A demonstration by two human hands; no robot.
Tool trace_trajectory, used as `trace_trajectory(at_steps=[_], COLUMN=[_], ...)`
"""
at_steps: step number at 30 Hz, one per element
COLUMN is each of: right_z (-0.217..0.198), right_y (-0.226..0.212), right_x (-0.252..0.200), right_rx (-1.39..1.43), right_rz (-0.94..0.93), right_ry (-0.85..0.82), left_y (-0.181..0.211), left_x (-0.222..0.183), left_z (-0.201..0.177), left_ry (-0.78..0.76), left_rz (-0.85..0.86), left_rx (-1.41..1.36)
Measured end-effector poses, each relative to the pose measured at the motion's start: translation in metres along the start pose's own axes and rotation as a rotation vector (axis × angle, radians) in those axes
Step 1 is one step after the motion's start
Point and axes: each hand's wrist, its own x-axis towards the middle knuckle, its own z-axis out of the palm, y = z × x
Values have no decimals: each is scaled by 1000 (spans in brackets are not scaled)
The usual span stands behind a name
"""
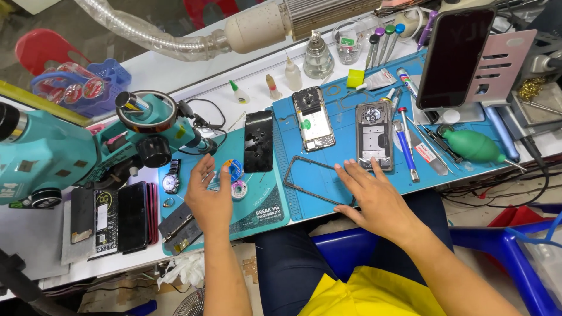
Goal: Technician disassembling a smartphone and installing new components or reassembling parts using adhesive.
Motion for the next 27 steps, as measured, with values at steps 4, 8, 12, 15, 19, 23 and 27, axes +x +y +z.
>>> trace_trajectory(at_steps=[4, 8, 12, 15, 19, 23, 27], right_z=[-1, -4, -6, -11, -14, -31, -49], right_y=[-1, -2, -1, -6, -13, -21, -17], right_x=[0, -2, -2, -1, 0, -4, -17], right_rx=[22, 105, 215, 269, 277, 305, 346], right_rz=[-11, -17, 15, 32, 28, -10, -57], right_ry=[83, 188, 369, 446, 508, 559, 496], left_y=[-8, -14, -14, -8, -2, -3, -62], left_x=[-4, -5, 3, 16, 67, 120, 165], left_z=[5, 7, 5, 30, 69, 103, 154], left_ry=[-19, 14, 30, -80, -146, -132, -183], left_rz=[32, 133, 156, 189, 203, 195, 84], left_rx=[200, 207, 192, 182, 144, 152, 209])
